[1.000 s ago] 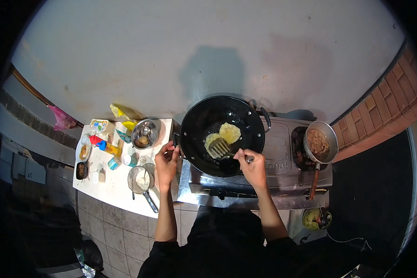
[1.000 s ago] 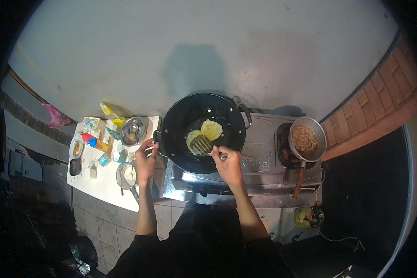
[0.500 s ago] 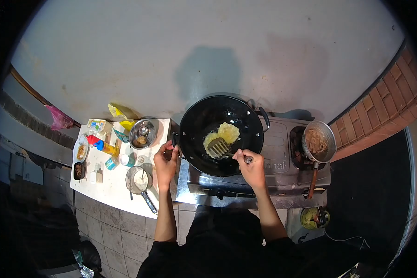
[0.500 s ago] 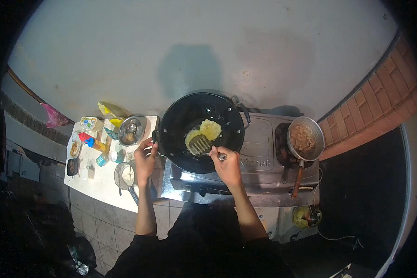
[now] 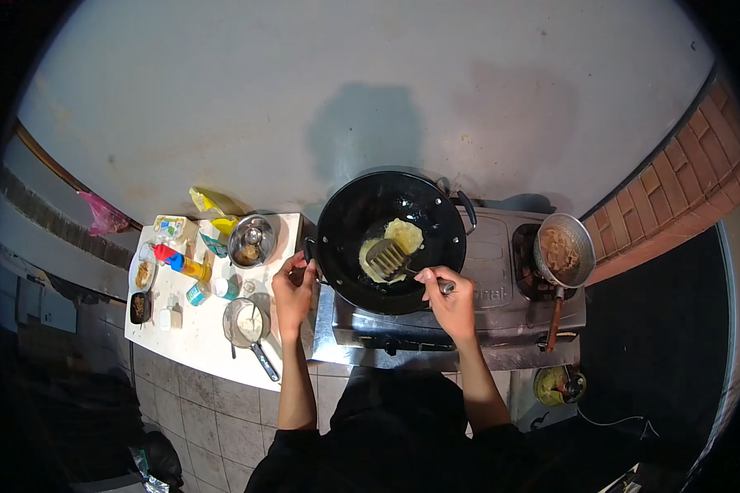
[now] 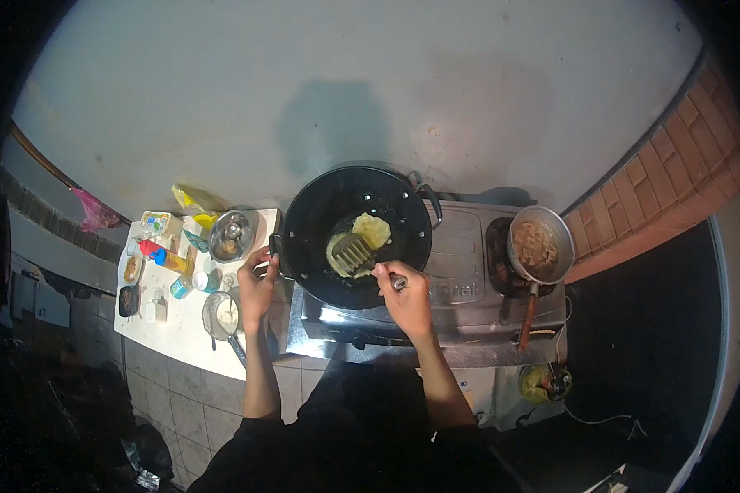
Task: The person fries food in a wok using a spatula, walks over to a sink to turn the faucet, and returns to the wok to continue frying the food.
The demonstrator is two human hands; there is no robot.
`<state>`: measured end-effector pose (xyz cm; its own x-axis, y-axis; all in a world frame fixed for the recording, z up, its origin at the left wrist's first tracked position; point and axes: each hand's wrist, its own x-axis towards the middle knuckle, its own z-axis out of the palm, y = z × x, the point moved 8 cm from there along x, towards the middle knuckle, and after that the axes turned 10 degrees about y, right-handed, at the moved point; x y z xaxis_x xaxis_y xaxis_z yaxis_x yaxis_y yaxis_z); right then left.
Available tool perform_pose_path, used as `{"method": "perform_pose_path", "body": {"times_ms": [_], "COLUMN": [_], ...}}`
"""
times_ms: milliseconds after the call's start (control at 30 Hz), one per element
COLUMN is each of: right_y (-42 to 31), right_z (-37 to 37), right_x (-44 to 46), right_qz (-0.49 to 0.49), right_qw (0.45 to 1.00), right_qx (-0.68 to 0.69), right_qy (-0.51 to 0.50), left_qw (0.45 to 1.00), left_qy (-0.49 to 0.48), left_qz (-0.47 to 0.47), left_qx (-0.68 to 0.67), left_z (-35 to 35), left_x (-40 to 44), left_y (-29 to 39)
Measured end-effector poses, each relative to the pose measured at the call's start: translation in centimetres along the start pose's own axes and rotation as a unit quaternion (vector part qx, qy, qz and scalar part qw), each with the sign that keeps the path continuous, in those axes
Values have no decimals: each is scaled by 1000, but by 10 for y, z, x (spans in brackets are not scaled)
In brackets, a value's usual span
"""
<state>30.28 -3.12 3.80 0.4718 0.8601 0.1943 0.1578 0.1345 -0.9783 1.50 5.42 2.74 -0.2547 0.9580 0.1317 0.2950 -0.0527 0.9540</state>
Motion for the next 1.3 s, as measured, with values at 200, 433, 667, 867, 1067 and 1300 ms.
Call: {"method": "perform_pose_path", "body": {"times_ms": [200, 433, 667, 867, 1067, 1300], "right_y": [-9, -28, -30, -26, -11, -14], "right_z": [-26, -51, -50, -47, -36, -17], "right_x": [6, 14, 7, 7, 4, -1], "right_qz": [18, -8, -7, -6, -29, -15], "right_qw": [999, 994, 994, 994, 996, 999], "right_qx": [5, -38, -54, -54, -41, -32], "right_qy": [39, 98, 96, 95, 67, 23], "left_qw": [999, 1000, 1000, 1000, 1000, 999], "left_qy": [-7, -17, -10, 19, 23, 31], "left_qz": [30, 3, 6, 17, 7, 15], "left_qx": [22, 26, 7, 5, -19, -6], "left_z": [-2, -1, -2, -2, 0, 1], "left_x": [4, 7, 2, -1, -2, -3], "left_y": [-2, -3, -6, -17, -18, -14]}}
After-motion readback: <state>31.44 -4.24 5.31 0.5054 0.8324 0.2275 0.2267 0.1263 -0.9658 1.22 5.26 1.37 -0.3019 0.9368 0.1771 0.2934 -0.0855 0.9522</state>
